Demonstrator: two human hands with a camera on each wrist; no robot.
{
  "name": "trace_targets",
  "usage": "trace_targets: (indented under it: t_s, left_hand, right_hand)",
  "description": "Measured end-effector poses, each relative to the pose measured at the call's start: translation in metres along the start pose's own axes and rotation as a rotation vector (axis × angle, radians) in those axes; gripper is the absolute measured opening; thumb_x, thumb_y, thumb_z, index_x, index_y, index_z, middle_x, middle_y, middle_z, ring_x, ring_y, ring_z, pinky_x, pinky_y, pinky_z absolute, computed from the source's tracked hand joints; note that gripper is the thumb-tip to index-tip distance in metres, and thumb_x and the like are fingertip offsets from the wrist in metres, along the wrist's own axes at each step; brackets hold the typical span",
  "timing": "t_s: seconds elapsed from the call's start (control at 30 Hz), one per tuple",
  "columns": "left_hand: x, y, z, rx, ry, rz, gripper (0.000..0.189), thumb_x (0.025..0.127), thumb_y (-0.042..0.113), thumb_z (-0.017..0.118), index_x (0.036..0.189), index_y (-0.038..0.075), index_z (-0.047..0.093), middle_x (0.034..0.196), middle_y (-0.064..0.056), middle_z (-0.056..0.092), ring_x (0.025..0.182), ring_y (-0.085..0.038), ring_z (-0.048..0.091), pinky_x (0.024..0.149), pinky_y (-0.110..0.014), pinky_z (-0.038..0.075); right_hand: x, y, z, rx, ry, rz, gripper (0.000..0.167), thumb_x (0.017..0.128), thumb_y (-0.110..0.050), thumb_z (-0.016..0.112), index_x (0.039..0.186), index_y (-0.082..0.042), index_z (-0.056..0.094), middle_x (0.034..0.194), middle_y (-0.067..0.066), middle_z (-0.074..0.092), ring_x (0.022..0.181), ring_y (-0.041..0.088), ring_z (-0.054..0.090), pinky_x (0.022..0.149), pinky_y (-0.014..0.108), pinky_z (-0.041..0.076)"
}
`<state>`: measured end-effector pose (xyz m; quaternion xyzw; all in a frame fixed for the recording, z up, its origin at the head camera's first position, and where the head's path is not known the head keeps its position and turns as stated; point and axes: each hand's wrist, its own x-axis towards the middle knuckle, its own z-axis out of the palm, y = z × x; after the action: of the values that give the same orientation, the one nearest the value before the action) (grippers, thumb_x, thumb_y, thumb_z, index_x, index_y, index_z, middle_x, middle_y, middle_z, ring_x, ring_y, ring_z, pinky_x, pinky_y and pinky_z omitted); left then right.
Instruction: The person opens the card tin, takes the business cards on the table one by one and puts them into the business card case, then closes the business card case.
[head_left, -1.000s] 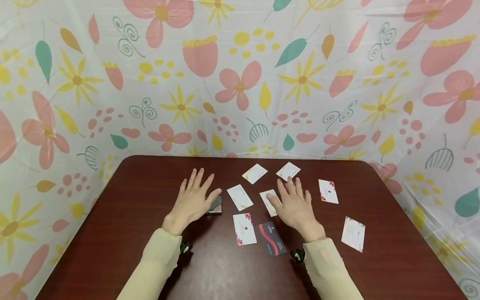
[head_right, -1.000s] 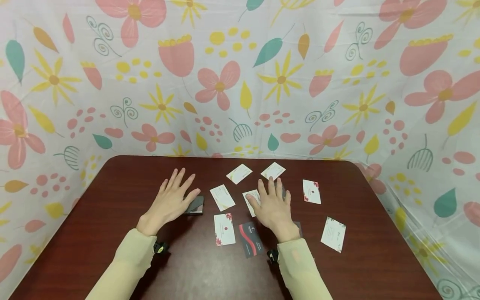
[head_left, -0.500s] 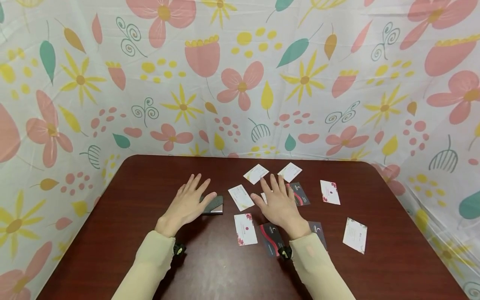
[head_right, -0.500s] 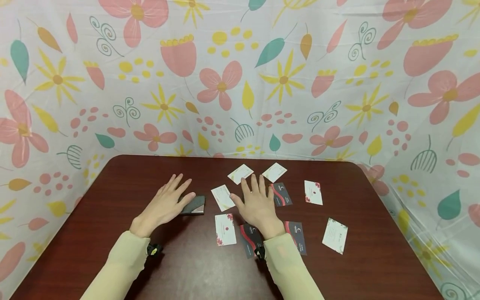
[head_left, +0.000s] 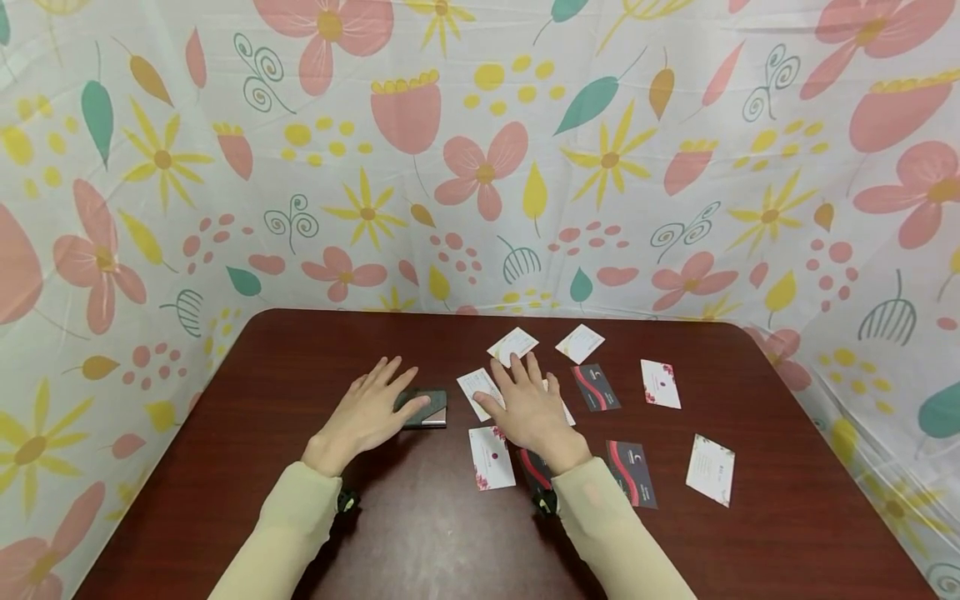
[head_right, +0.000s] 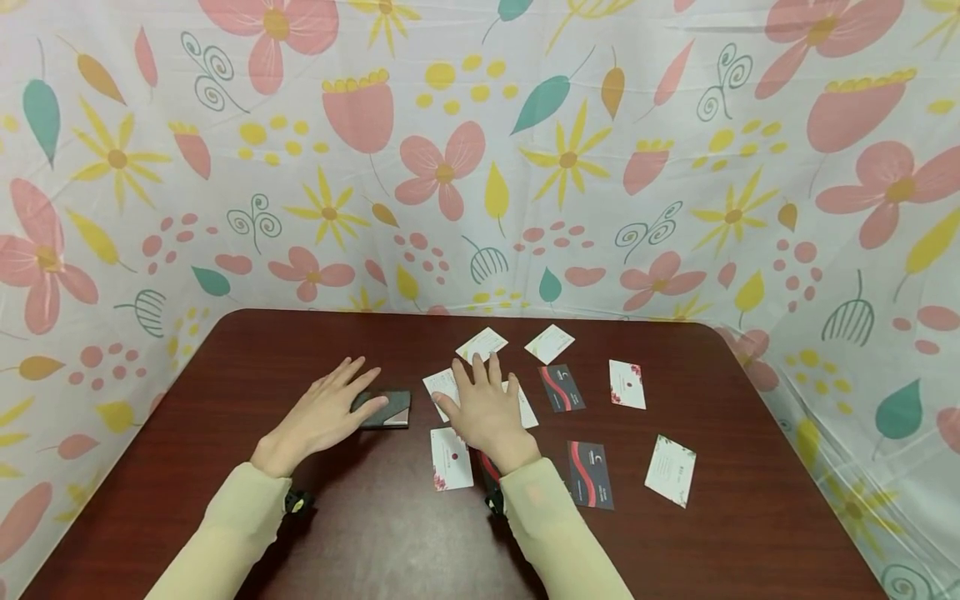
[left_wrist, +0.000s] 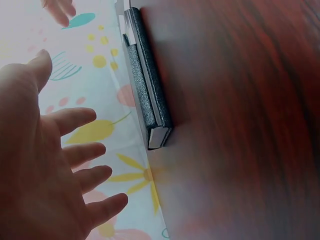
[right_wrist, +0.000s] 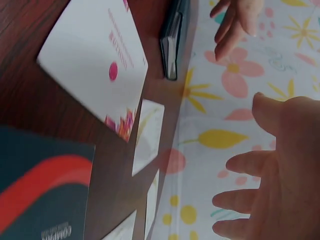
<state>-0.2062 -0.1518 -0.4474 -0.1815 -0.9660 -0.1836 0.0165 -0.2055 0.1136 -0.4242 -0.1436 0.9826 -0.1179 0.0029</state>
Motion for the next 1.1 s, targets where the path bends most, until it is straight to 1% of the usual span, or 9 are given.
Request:
trace_targets:
  t_s: [0.27, 0.53, 0.6, 0.7, 0.8, 0.9, 1.0, 1.1]
  left_hand:
    - [-0.001, -0.002, -0.001, 0.084, 0.001, 0.045, 0.071, 0.094, 0.062, 0.051, 0.145, 0.013, 0.05, 0.154, -0.015, 0.036, 0.143, -0.035, 0.027, 0.107, -0.06, 0.028]
    - [-0.003, -0.005, -0.003, 0.144, -0.002, 0.101, 0.07, 0.09, 0.059, 0.061, 0.14, 0.011, 0.056, 0.148, -0.016, 0.044, 0.138, -0.036, 0.037, 0.104, -0.057, 0.034]
    - [-0.002, -0.007, -0.003, 0.155, -0.002, 0.11, 0.068, 0.089, 0.057, 0.064, 0.138, 0.01, 0.058, 0.146, -0.016, 0.047, 0.135, -0.035, 0.04, 0.104, -0.057, 0.035]
    - [-0.002, -0.008, -0.002, 0.172, -0.004, 0.122, 0.067, 0.087, 0.056, 0.067, 0.136, 0.01, 0.06, 0.142, -0.014, 0.051, 0.131, -0.034, 0.045, 0.103, -0.056, 0.037]
    - [-0.002, -0.008, -0.002, 0.186, 0.005, 0.142, 0.066, 0.085, 0.053, 0.071, 0.133, 0.009, 0.062, 0.138, -0.014, 0.055, 0.127, -0.033, 0.05, 0.102, -0.054, 0.039]
    - [-0.002, -0.008, -0.002, 0.196, 0.015, 0.161, 0.065, 0.084, 0.05, 0.074, 0.131, 0.007, 0.063, 0.134, -0.013, 0.057, 0.123, -0.032, 0.053, 0.1, -0.052, 0.041]
    - [-0.003, -0.009, -0.002, 0.217, 0.024, 0.183, 0.062, 0.083, 0.048, 0.076, 0.128, 0.007, 0.065, 0.131, -0.012, 0.06, 0.12, -0.03, 0.055, 0.098, -0.049, 0.044]
    - [-0.003, -0.009, -0.003, 0.241, 0.042, 0.208, 0.059, 0.082, 0.046, 0.077, 0.125, 0.006, 0.067, 0.125, -0.011, 0.063, 0.115, -0.029, 0.059, 0.095, -0.047, 0.047]
  right_hand:
    - [0.006, -0.015, 0.008, -0.032, 0.026, -0.012, 0.068, 0.096, -0.059, 0.048, 0.149, -0.016, 0.044, 0.154, 0.016, 0.034, 0.144, 0.041, 0.02, 0.106, 0.064, 0.025]
    - [0.01, -0.03, 0.015, -0.032, -0.006, -0.054, 0.062, 0.096, -0.053, 0.055, 0.144, -0.014, 0.051, 0.152, 0.016, 0.037, 0.143, 0.041, 0.024, 0.105, 0.063, 0.029]
    - [0.01, -0.034, 0.017, -0.034, -0.002, -0.074, 0.059, 0.096, -0.05, 0.057, 0.142, -0.013, 0.053, 0.149, 0.016, 0.041, 0.14, 0.039, 0.03, 0.102, 0.062, 0.033]
    - [0.01, -0.039, 0.02, -0.056, 0.016, -0.107, 0.054, 0.095, -0.047, 0.061, 0.136, -0.012, 0.058, 0.138, 0.014, 0.053, 0.128, 0.036, 0.044, 0.093, 0.057, 0.041]
    - [0.011, -0.043, 0.022, -0.063, 0.052, -0.139, 0.046, 0.093, -0.044, 0.066, 0.123, -0.01, 0.067, 0.118, 0.012, 0.064, 0.11, 0.034, 0.056, 0.081, 0.052, 0.047]
    - [0.013, -0.047, 0.024, -0.047, 0.083, -0.157, 0.034, 0.09, -0.041, 0.069, 0.102, -0.01, 0.074, 0.099, 0.011, 0.069, 0.097, 0.033, 0.061, 0.074, 0.051, 0.051]
    - [0.015, -0.049, 0.027, -0.017, 0.096, -0.16, 0.028, 0.089, -0.039, 0.072, 0.08, -0.013, 0.07, 0.085, 0.007, 0.068, 0.09, 0.033, 0.063, 0.068, 0.05, 0.052]
    - [0.017, -0.051, 0.028, 0.032, 0.099, -0.151, 0.029, 0.088, -0.036, 0.074, 0.068, -0.016, 0.066, 0.075, 0.003, 0.066, 0.083, 0.031, 0.064, 0.066, 0.046, 0.053]
